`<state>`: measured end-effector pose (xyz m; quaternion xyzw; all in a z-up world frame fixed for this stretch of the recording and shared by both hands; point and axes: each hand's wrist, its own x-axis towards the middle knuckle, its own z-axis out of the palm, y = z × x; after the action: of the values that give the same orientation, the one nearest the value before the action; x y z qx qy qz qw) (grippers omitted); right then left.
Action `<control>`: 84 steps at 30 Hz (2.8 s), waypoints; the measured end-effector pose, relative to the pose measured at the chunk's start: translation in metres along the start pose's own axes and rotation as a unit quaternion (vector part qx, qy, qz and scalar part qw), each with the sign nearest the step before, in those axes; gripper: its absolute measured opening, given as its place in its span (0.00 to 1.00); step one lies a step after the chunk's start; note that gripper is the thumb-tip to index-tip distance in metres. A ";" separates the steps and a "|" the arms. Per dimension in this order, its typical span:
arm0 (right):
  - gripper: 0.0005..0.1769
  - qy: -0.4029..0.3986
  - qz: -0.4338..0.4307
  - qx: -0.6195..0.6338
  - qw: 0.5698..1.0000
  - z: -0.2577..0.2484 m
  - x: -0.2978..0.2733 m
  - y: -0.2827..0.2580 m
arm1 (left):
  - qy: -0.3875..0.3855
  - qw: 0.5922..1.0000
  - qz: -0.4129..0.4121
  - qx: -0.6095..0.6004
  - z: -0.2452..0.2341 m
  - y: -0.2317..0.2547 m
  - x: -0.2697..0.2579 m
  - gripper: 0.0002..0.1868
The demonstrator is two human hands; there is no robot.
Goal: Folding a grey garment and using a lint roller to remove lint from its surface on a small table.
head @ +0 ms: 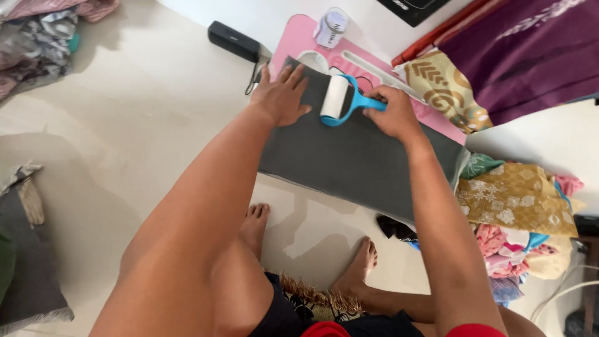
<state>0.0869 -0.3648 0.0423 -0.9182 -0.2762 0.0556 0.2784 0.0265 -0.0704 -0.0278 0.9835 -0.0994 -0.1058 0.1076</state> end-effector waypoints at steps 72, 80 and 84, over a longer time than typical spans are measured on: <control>0.13 -0.027 0.238 -0.126 0.963 -0.159 -0.325 0.120 | -0.111 0.964 -0.095 0.222 0.021 -0.064 -0.018 0.95; 0.21 0.158 0.275 -0.063 0.946 -0.282 -0.304 0.093 | -0.133 0.935 -0.142 0.296 0.029 -0.076 -0.014 0.96; 0.13 0.463 0.093 0.103 0.875 -0.309 -0.263 0.083 | -0.108 0.936 -0.179 0.282 0.039 -0.099 0.009 0.96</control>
<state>-0.0155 -0.7122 0.2433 -0.8264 -0.0218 -0.3227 0.4609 0.0431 0.0153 -0.0902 0.9576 0.0417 -0.1970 -0.2060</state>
